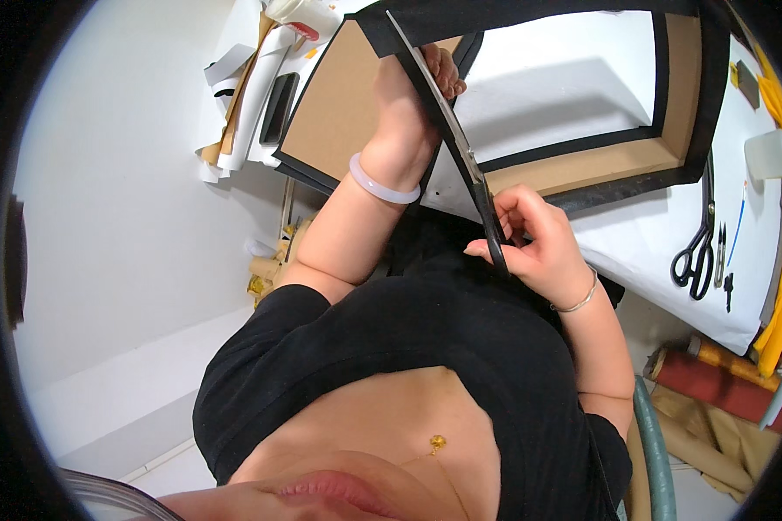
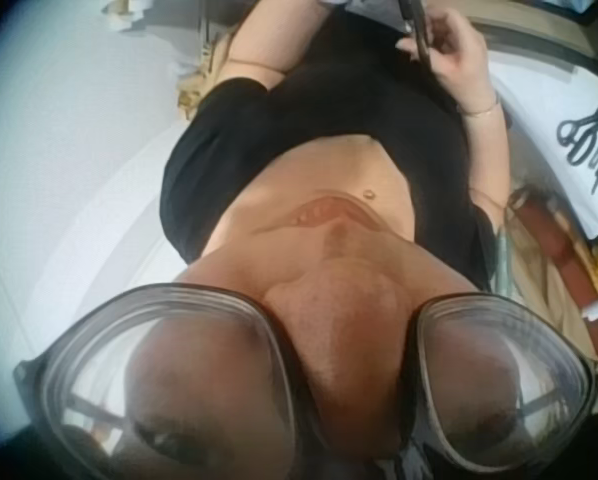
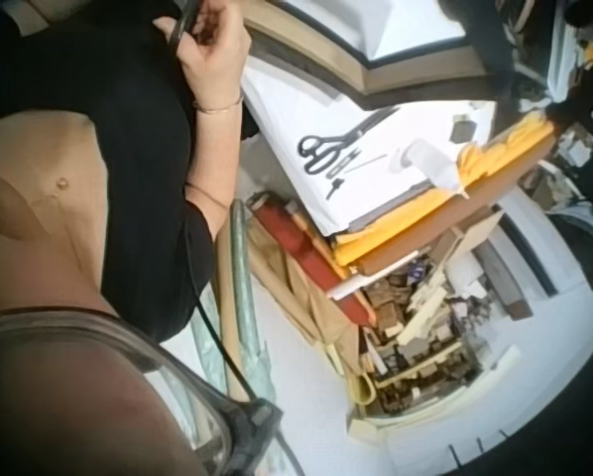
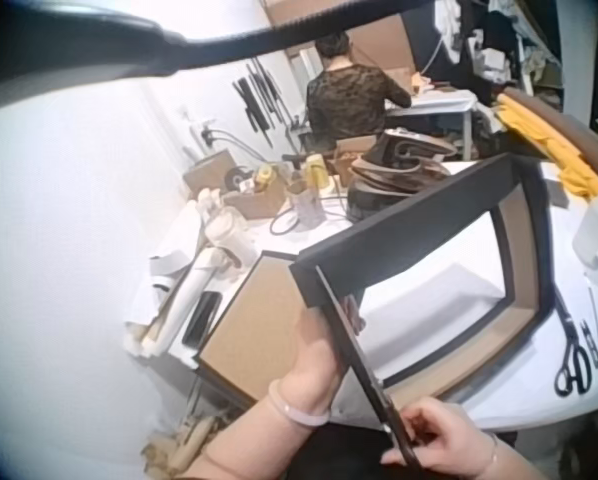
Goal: The person uses a handheld iron to press black fabric onto a rectangular frame, then trims excess fabric with scissors and tucks edges with a small tool. The person repeats this process on multiple frames, folding and securing the fabric around the corners.
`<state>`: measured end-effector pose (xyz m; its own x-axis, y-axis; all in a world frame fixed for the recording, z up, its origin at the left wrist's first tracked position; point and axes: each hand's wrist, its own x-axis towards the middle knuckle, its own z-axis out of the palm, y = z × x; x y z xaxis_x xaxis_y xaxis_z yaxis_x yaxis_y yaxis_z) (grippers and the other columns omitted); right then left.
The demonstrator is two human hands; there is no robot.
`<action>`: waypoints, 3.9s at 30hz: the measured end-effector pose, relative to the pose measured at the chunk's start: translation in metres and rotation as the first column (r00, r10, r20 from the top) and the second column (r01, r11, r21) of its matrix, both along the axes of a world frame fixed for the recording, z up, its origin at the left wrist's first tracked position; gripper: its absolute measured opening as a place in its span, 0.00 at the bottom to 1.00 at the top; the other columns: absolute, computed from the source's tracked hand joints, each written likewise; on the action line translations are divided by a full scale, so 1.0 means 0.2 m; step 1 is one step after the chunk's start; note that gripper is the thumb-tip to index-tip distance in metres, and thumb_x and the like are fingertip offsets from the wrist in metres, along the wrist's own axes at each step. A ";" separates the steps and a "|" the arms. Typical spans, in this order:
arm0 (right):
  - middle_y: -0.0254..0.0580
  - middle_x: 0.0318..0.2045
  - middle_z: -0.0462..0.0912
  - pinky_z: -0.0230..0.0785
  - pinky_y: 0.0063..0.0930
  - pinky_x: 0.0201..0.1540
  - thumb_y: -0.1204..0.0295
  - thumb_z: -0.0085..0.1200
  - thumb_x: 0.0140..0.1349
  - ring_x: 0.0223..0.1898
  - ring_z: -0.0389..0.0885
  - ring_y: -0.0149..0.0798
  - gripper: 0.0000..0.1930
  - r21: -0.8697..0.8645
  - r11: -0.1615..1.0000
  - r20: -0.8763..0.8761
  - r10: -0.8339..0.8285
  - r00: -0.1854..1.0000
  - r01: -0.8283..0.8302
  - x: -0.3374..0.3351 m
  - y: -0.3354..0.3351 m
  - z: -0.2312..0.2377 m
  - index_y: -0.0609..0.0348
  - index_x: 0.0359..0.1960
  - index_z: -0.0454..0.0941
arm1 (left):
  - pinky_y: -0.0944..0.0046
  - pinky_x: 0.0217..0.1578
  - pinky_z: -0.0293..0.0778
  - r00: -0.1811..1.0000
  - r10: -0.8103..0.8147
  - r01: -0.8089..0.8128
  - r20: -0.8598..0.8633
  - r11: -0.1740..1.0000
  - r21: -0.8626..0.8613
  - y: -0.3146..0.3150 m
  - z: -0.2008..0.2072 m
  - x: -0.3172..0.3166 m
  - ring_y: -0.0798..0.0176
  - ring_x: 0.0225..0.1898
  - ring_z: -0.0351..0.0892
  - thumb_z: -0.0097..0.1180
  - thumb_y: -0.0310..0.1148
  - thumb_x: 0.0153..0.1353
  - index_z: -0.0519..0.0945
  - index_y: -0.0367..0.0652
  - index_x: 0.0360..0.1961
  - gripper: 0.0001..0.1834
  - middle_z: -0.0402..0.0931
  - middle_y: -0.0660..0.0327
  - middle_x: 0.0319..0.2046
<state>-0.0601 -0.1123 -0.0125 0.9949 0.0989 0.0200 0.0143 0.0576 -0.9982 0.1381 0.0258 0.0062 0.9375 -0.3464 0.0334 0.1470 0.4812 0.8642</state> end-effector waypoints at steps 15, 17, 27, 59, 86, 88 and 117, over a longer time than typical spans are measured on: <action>0.30 0.25 0.73 0.66 0.20 0.30 0.66 0.79 0.53 0.26 0.68 0.24 0.23 -0.117 0.990 0.088 -0.065 0.994 0.075 -0.01 0.00 -0.01 0.60 0.36 0.71 | 0.64 0.27 0.62 0.999 0.044 -0.044 0.004 0.999 0.032 -0.01 0.03 -0.03 0.64 0.18 0.61 0.41 0.43 0.67 0.65 0.49 0.19 0.19 0.62 0.64 0.15; 0.30 0.25 0.73 0.66 0.20 0.30 0.67 0.79 0.53 0.26 0.67 0.24 0.23 -0.100 0.992 0.066 -0.065 0.996 0.072 -0.01 0.00 0.00 0.60 0.36 0.71 | 0.64 0.28 0.62 0.999 0.026 -0.026 0.024 1.000 -0.005 0.00 0.00 -0.02 0.65 0.19 0.61 0.42 0.43 0.66 0.65 0.49 0.19 0.18 0.61 0.65 0.15; 0.28 0.27 0.79 0.65 0.16 0.30 0.70 0.78 0.53 0.28 0.75 0.21 0.22 -0.086 0.992 -0.015 0.089 0.996 -0.090 -0.04 -0.07 0.11 0.58 0.39 0.72 | 0.64 0.27 0.61 0.981 0.075 -0.078 -0.176 0.997 -0.011 -0.05 0.08 -0.01 0.64 0.19 0.61 0.42 0.46 0.69 0.64 0.49 0.19 0.21 0.60 0.63 0.15; 0.35 0.28 0.77 0.76 0.24 0.31 0.67 0.66 0.61 0.26 0.78 0.29 0.15 0.227 0.964 -0.120 -0.110 0.987 0.135 -0.11 -1.21 0.17 0.59 0.39 0.71 | 0.70 0.26 0.59 0.945 -0.306 0.299 0.116 0.951 0.074 0.02 -0.04 0.32 0.73 0.18 0.58 0.51 0.68 0.65 0.64 0.52 0.22 0.31 0.59 0.71 0.15; 0.36 0.33 0.79 0.77 0.23 0.32 0.74 0.66 0.64 0.29 0.78 0.27 0.15 0.339 0.928 -0.093 -0.130 0.987 0.154 -0.07 -1.17 0.04 0.62 0.44 0.71 | 0.70 0.24 0.58 0.959 -0.279 0.273 0.053 0.957 0.095 -0.03 -0.03 0.34 0.72 0.17 0.56 0.46 0.60 0.71 0.62 0.53 0.20 0.28 0.56 0.70 0.14; 0.36 0.33 0.79 0.77 0.22 0.32 0.73 0.65 0.66 0.29 0.78 0.26 0.15 0.338 0.930 -0.088 -0.126 0.988 0.148 -0.08 -1.16 0.03 0.62 0.45 0.70 | 0.70 0.24 0.58 0.957 -0.284 0.277 0.055 0.955 0.106 -0.03 -0.02 0.34 0.72 0.17 0.56 0.45 0.61 0.70 0.62 0.53 0.20 0.29 0.56 0.70 0.14; 0.35 0.28 0.79 0.75 0.20 0.30 0.71 0.74 0.55 0.25 0.79 0.27 0.21 0.318 0.929 -0.079 -0.172 0.982 0.188 -0.11 -1.18 0.04 0.60 0.41 0.71 | 0.70 0.22 0.57 0.923 -0.370 0.365 0.109 0.929 0.058 0.01 -0.06 0.36 0.73 0.15 0.56 0.45 0.57 0.73 0.62 0.54 0.20 0.27 0.57 0.71 0.14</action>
